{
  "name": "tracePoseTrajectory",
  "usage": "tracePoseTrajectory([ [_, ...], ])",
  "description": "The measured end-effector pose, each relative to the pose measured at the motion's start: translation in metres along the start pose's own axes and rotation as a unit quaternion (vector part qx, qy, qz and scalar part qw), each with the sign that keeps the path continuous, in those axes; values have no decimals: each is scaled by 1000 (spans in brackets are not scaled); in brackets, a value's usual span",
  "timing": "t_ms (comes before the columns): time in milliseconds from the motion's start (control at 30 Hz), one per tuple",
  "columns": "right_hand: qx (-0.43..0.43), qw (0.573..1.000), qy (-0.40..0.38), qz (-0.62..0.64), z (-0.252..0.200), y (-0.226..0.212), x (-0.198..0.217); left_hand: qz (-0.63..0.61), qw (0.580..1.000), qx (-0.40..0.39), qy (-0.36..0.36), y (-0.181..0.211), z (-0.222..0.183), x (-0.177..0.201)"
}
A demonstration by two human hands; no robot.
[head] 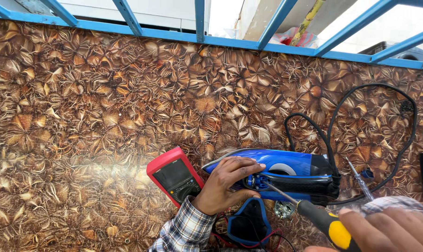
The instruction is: The person disassembles a blue and white clothes iron, uses a screwdriver to remove internal screws, and checks the internal wiring and components using a multimeter and a testing pen.
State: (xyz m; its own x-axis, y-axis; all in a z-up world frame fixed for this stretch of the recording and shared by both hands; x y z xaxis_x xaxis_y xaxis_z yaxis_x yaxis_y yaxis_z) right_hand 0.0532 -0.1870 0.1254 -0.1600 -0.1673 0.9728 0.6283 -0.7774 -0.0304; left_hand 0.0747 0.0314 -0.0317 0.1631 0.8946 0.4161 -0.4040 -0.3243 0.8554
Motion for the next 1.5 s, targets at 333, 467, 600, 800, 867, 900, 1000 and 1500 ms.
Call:
tracePoseTrajectory([
  [333, 288, 956, -42, 44, 65, -42, 31, 1, 1000, -6, 7, 1, -2, 1],
  [467, 342, 935, -37, 79, 65, -32, 32, 2, 1000, -11, 7, 0, -4, -1],
  [600, 274, 961, 3, 37, 52, -30, 28, 3, 1000, -7, 7, -1, -5, -1],
  [800, 228, 974, -13, 0, 39, -26, 25, 4, 1000, -9, 5, -1, -5, -1],
  [867, 224, 974, -14, -4, 36, -29, 24, 3, 1000, -10, 4, 0, -6, -1],
  [900, 168, 986, -19, -12, 37, -27, 24, 3, 1000, -9, 4, 0, -5, -1],
  [1000, 66, 997, -44, -24, 31, -16, 21, 2, 1000, -9, 7, -1, -5, -1],
  [1500, 224, 962, -143, 55, 69, -20, 24, -2, 1000, -5, 2, -1, -7, -1],
])
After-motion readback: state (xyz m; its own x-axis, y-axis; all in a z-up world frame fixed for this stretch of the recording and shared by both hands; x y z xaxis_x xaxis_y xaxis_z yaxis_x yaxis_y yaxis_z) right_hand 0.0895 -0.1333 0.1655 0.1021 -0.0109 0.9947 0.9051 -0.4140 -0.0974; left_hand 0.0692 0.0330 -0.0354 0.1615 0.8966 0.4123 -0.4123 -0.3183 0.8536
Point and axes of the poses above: each hand's wrist, its own z-axis towards the middle knuckle, its own x-axis out of the back of the hand, y = z × x, the point moved 7 cm from there along z, towards the middle knuckle, and after that the axes turned 7 degrees about z, right-handed, at the moved point
